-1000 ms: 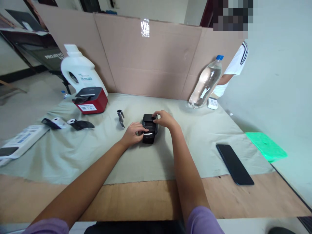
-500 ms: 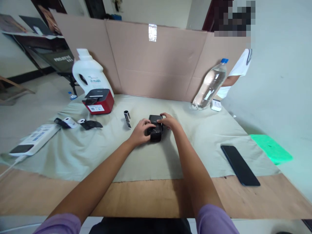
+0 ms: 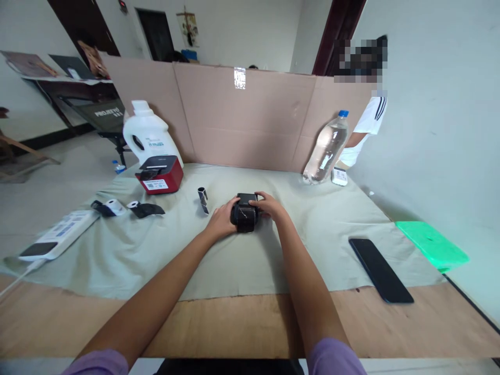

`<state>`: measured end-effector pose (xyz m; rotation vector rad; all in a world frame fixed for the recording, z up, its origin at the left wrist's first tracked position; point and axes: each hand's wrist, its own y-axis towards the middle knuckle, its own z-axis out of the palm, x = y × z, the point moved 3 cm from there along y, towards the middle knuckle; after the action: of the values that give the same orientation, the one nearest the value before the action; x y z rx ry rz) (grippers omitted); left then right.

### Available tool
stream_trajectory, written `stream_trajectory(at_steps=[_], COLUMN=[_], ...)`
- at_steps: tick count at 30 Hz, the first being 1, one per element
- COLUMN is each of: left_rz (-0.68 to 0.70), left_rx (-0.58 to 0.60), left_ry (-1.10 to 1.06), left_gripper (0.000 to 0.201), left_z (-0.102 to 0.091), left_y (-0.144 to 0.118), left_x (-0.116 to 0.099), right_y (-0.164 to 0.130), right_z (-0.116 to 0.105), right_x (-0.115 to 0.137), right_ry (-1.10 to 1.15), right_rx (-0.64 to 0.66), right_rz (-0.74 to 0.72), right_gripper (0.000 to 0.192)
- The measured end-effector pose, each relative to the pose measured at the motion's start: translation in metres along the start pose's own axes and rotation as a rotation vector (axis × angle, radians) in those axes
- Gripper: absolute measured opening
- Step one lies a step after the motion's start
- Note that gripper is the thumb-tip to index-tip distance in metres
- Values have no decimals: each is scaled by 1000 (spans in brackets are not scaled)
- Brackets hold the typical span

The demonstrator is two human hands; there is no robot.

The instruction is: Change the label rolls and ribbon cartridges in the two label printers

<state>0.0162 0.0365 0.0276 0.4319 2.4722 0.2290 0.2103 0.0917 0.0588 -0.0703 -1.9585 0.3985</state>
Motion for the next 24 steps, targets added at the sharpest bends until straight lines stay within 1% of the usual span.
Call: stream_trajectory(at_steps=[3, 6, 9, 13, 15, 16, 17, 19, 22, 24], left_rz=[2, 4, -20, -51, -54, -53, -50, -33, 21, 58], left_rx=[4, 7, 19, 15, -1, -11, -23, -50, -46, -11], left_ry=[-12, -8, 2, 1, -18, -24, -26, -22, -34, -36], left_gripper=[97, 96, 100, 108, 111, 111, 111, 111, 114, 115], left_z=[0, 0, 0, 0, 0, 0, -1, 1, 14, 33], left_y=[0, 0, 1, -1, 0, 2, 6, 22, 62, 96], left_x=[0, -1, 0, -1, -6, -10, -16, -31, -62, -85], right_y=[-2, -4, -6, -10, -12, -13, -13, -12, -7, -3], right_z=[-2, -4, -3, 9, 11, 9, 4, -14, -59, -93], right_x=[3, 6, 7, 7, 8, 9, 10, 12, 7, -5], right_ry=[-5, 28, 71, 111, 97, 89, 87, 101, 103, 90], right_rx=[-14, -14, -33, -97, -155, -190, -223, -286, -427, -571], right_rz=[-7, 46, 80, 22, -22, -49, -83, -164, -275, -316], right_gripper=[63, 57, 52, 42, 43, 44, 44, 46, 54, 58])
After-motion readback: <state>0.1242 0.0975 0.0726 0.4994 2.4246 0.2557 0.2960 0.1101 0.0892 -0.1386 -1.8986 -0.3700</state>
